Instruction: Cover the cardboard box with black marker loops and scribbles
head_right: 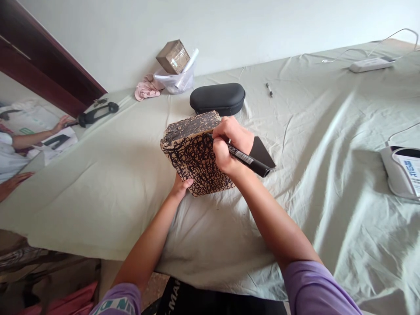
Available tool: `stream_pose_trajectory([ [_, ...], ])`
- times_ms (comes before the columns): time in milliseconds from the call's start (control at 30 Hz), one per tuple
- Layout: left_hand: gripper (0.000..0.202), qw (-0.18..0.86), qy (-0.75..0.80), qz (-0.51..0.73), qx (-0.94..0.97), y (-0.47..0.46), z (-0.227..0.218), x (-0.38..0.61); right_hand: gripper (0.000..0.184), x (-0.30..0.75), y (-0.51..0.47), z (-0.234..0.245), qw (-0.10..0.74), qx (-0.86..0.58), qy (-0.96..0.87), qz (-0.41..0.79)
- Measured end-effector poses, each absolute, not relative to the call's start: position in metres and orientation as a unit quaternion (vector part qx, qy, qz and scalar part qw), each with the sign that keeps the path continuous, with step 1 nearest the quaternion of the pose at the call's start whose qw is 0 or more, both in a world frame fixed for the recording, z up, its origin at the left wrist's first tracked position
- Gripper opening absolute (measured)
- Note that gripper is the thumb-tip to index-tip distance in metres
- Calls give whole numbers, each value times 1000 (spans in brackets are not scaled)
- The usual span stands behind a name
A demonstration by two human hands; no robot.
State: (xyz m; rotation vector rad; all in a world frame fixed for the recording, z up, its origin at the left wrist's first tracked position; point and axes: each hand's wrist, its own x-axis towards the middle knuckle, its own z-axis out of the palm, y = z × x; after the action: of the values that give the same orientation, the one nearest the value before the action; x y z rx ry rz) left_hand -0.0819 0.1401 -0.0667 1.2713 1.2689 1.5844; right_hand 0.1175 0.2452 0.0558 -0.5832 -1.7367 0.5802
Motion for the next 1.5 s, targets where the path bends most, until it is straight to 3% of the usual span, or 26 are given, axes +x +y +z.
stream_pose_trajectory([
  [100, 126, 364, 494, 616, 494, 139, -67, -82, 16, 111, 241, 56, 631, -252, -702, 212],
  [267, 120, 360, 488, 617, 502, 138, -65, -83, 12, 109, 232, 63, 638, -221, -700, 233],
  [633, 115, 341, 488, 628, 500, 144, -78, -89, 25, 154, 256, 100, 715, -314, -564, 269],
  [733, 109, 336, 488, 639, 490, 146, -86, -92, 17, 180, 270, 74, 626, -361, -614, 318],
  [867, 103, 359, 484, 667, 438, 147, -93, -95, 39, 205, 274, 18, 501, -327, -566, 567],
  [967, 100, 379, 478, 688, 394, 146, -96, -96, 35, 205, 265, -16, 452, -339, -480, 671],
  [1067, 99, 392, 474, 694, 373, 145, -95, -97, 40, 194, 254, -37, 427, -380, -566, 595],
  [1233, 102, 415, 479, 701, 327, 144, -94, -98, 53, 180, 243, -45, 302, -488, -772, 273],
  [1367, 103, 412, 478, 706, 322, 146, -93, -96, 50, 168, 247, -32, 143, -562, -786, 215],
  [1500, 103, 394, 477, 702, 354, 147, -93, -94, 49, 150, 261, -19, 79, -582, -786, 195],
])
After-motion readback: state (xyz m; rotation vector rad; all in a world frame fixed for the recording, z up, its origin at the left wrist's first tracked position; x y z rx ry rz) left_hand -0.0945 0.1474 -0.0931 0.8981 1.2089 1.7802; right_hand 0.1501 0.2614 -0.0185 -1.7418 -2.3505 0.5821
